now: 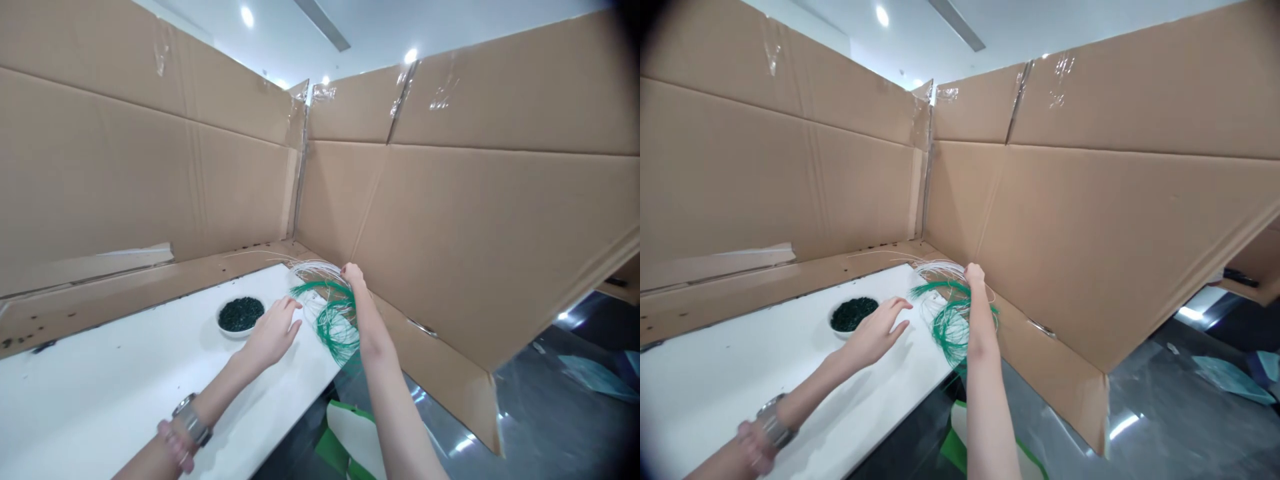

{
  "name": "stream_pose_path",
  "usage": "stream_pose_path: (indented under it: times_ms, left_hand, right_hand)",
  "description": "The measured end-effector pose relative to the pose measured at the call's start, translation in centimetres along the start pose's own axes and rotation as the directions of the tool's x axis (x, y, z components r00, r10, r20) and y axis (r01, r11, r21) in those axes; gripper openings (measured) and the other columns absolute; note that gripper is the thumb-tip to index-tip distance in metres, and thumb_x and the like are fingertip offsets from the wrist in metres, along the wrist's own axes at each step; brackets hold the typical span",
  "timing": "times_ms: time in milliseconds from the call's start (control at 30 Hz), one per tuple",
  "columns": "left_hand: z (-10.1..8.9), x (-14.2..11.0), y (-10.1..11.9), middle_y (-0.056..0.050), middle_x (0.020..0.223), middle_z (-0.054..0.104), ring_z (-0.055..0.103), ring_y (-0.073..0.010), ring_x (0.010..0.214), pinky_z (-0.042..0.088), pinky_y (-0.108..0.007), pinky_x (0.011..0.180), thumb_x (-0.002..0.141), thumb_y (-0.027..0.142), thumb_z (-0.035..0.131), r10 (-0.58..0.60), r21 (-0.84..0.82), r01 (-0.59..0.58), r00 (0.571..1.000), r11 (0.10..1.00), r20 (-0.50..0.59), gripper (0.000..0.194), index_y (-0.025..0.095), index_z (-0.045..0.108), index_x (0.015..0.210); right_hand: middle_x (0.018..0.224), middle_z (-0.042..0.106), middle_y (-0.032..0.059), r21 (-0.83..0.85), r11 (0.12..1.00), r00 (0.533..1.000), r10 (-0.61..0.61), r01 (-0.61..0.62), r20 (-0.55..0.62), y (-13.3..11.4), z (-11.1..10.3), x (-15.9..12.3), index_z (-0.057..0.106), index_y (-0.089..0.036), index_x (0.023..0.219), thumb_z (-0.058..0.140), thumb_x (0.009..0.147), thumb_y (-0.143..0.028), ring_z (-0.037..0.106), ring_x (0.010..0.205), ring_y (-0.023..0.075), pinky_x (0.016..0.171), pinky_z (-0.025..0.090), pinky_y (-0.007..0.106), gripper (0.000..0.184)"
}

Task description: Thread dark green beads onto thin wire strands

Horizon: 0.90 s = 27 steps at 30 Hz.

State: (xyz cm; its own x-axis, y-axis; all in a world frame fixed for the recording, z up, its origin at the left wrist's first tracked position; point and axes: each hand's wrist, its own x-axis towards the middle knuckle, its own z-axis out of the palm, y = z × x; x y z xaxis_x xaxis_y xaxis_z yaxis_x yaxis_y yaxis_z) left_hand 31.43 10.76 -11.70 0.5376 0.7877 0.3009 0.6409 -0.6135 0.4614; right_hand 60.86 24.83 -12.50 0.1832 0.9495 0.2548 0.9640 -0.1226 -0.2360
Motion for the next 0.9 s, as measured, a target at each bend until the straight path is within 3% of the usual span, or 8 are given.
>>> stream_pose_path:
  times_ms: [233, 433, 667, 900]
  left_hand:
    - [4.3, 8.6, -2.4, -0.011, 0.121, 0.056, 0.055, -0.0233, 0.111, 0.046, -0.047, 0.094, 0.090, 0.030, 0.053, -0.033, 0.001, 0.033, 0.999, 0.999, 0.013, 0.031, 0.014, 0.055, 0.116]
    - [6.2, 12.7, -3.4, -0.009, 0.111, 0.060, 0.060, -0.0192, 0.097, 0.052, -0.040, 0.083, 0.090, 0.033, 0.054, -0.015, -0.169, 0.047, 0.983, 0.984, 0.183, 0.030, 0.013, 0.057, 0.113]
    - [4.0, 14.1, -4.8, -0.008, 0.105, 0.061, 0.062, -0.0170, 0.088, 0.054, -0.035, 0.076, 0.090, 0.033, 0.054, 0.079, -0.367, 0.072, 0.922, 0.927, 0.380, 0.029, 0.012, 0.057, 0.110]
    - [-0.1, 14.1, -6.4, -0.008, 0.104, 0.061, 0.062, -0.0165, 0.087, 0.054, -0.035, 0.075, 0.090, 0.033, 0.054, 0.050, -0.371, 0.095, 0.931, 0.924, 0.363, 0.029, 0.012, 0.057, 0.110]
  right_hand:
    - [0.119, 0.057, 0.0078, -0.061, 0.998, 0.992, 0.015, -0.007, 0.128, 0.2, 1.9, 1.4, 0.057, -0.020, 0.114, 0.052, 0.092, -0.034, 0.059, 0.100, 0.0175, 0.086, 0.052, 0.037, 0.027]
    - [0.117, 0.057, 0.0093, -0.152, 0.982, 0.973, 0.141, -0.114, 0.184, 0.1, 2.1, 2.0, 0.055, -0.015, 0.117, 0.056, 0.090, -0.034, 0.060, 0.101, 0.0197, 0.085, 0.052, 0.040, 0.033]
    - [0.118, 0.057, 0.0095, -0.202, 0.962, 0.952, 0.226, -0.185, 0.206, 0.3, 2.1, 3.4, 0.054, -0.015, 0.117, 0.055, 0.090, -0.034, 0.059, 0.102, 0.0201, 0.086, 0.052, 0.041, 0.033]
    - [0.118, 0.057, 0.0096, -0.198, 0.950, 0.937, 0.281, -0.241, 0.209, -0.1, 2.3, 3.5, 0.054, -0.014, 0.118, 0.056, 0.090, -0.034, 0.059, 0.102, 0.0202, 0.086, 0.052, 0.041, 0.034]
